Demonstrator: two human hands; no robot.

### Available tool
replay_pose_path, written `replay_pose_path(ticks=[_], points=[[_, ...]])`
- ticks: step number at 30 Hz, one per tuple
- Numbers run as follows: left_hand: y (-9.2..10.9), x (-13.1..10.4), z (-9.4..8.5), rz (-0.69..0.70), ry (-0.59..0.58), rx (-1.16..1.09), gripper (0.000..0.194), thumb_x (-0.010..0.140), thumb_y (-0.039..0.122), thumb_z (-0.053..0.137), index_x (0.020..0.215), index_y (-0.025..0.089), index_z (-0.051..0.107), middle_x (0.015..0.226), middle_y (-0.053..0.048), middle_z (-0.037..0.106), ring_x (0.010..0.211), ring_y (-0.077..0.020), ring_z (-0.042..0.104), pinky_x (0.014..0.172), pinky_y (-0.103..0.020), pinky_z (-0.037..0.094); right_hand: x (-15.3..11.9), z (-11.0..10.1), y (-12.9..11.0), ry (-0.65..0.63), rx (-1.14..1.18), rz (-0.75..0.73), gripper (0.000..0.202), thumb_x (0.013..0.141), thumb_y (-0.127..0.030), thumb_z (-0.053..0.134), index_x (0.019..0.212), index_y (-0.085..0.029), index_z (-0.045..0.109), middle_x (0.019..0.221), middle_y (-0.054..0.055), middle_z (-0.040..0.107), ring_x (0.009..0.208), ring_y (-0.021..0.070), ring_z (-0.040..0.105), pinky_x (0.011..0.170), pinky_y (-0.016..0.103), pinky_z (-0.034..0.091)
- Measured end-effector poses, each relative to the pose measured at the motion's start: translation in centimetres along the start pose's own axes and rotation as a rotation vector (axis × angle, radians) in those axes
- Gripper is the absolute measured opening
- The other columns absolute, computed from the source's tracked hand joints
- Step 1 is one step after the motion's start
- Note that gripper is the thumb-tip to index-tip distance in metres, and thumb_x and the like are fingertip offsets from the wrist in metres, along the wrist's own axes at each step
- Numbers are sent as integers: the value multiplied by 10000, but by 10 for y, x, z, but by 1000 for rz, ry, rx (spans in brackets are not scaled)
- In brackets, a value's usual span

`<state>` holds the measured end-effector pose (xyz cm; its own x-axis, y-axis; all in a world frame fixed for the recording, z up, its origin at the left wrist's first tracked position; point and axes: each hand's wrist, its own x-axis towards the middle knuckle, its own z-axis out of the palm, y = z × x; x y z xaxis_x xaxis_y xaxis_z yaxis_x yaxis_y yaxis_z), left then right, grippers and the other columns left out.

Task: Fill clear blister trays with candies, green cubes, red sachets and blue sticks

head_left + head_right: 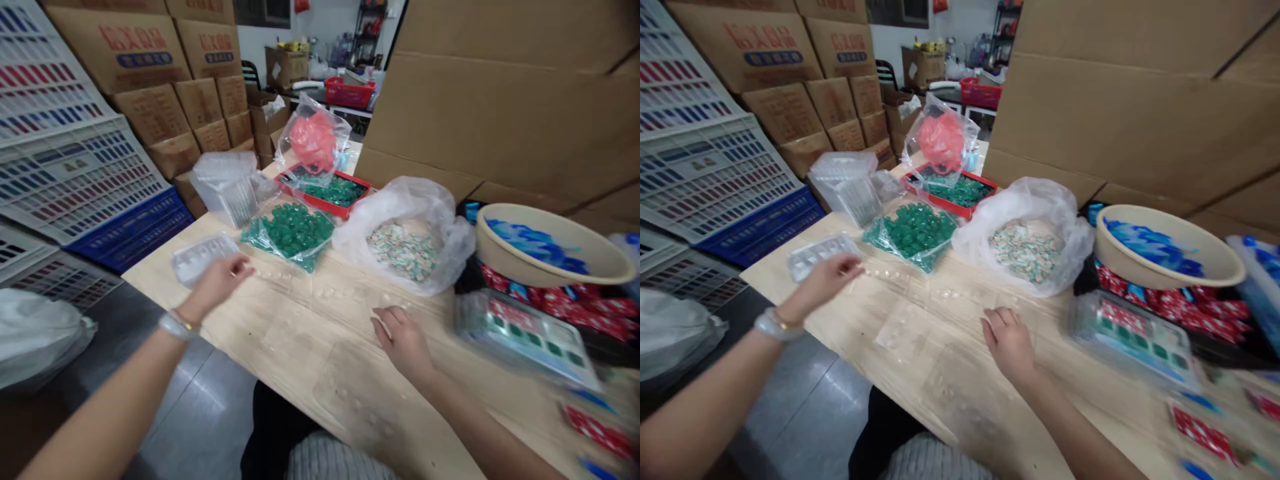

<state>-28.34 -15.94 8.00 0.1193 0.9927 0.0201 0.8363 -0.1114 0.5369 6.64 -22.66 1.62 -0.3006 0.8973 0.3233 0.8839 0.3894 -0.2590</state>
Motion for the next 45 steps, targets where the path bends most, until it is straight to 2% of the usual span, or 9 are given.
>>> replay_pose_path(ticks=[1, 2, 4, 6, 10, 14, 19, 26, 45], points=[[-28, 13, -20, -61, 69, 120, 464, 737, 474, 464, 1065, 157, 550, 978, -88, 593, 893, -224, 526, 788, -315, 372, 21, 3, -17, -33, 57, -67, 217, 839, -236, 412, 949, -176, 588, 817, 91, 579, 799, 216, 515, 718, 355, 414], [-56, 25, -36, -92, 58, 220, 565, 678, 496, 533, 1136, 164, 518, 1144, -111, 525, 1045, -268, 455, 879, -356, 323, 44, 9, -38, -82, 115, -152, 218, 837, -242, 419, 963, -175, 584, 827, 87, 583, 802, 211, 516, 725, 352, 418], [-105, 41, -56, -177, -44, 350, 735, 593, 551, 591, 1227, 208, 452, 1328, -118, 360, 1204, -350, 278, 961, -456, 205, 94, 28, -87, -211, 232, -367, 237, 825, -258, 450, 1009, -166, 569, 857, 76, 588, 815, 195, 519, 723, 334, 427], [-139, 47, -62, -220, -170, 361, 786, 597, 585, 567, 1276, 231, 392, 1383, -117, 273, 1244, -351, 211, 982, -472, 156, 147, 53, -135, -290, 288, -547, 277, 816, -283, 482, 1064, -176, 545, 926, 75, 579, 871, 183, 510, 750, 319, 421], [-168, 38, -55, -203, -216, 298, 733, 665, 607, 481, 1294, 249, 363, 1382, -103, 270, 1234, -286, 263, 994, -389, 183, 240, 108, -194, -382, 250, -725, 265, 801, -254, 523, 1050, -178, 568, 1036, 83, 554, 962, 192, 476, 807, 337, 382], [-171, 29, -56, -240, -258, 310, 920, 544, 666, 554, 1332, 277, 279, 1398, -114, 219, 1226, -357, 235, 974, -454, 180, 293, 146, -208, -549, 237, -859, 146, 764, -210, 572, 873, -155, 653, 943, 69, 578, 924, 181, 491, 801, 305, 372], [-175, 32, -61, -207, -299, 308, 951, 534, 662, 564, 1330, 214, 298, 1363, -146, 259, 1212, -337, 266, 982, -431, 172, 311, 157, -206, -613, 354, -942, 163, 734, -190, 599, 873, -148, 672, 923, 58, 574, 910, 166, 504, 809, 286, 373], [-182, 31, -61, -157, -306, 311, 841, 603, 651, 506, 1329, 296, 273, 1365, -86, 251, 1211, -306, 256, 962, -416, 208, 315, 153, -209, -684, 414, -921, 177, 723, -184, 615, 880, -130, 676, 915, 73, 576, 865, 153, 520, 815, 289, 381], [-183, 33, -62, -167, -286, 307, 842, 593, 659, 496, 1323, 295, 287, 1352, -99, 267, 1203, -302, 283, 954, -425, 228, 313, 157, -207, -646, 388, -909, 192, 731, -225, 614, 901, -156, 671, 926, 65, 571, 897, 159, 506, 816, 295, 381]])
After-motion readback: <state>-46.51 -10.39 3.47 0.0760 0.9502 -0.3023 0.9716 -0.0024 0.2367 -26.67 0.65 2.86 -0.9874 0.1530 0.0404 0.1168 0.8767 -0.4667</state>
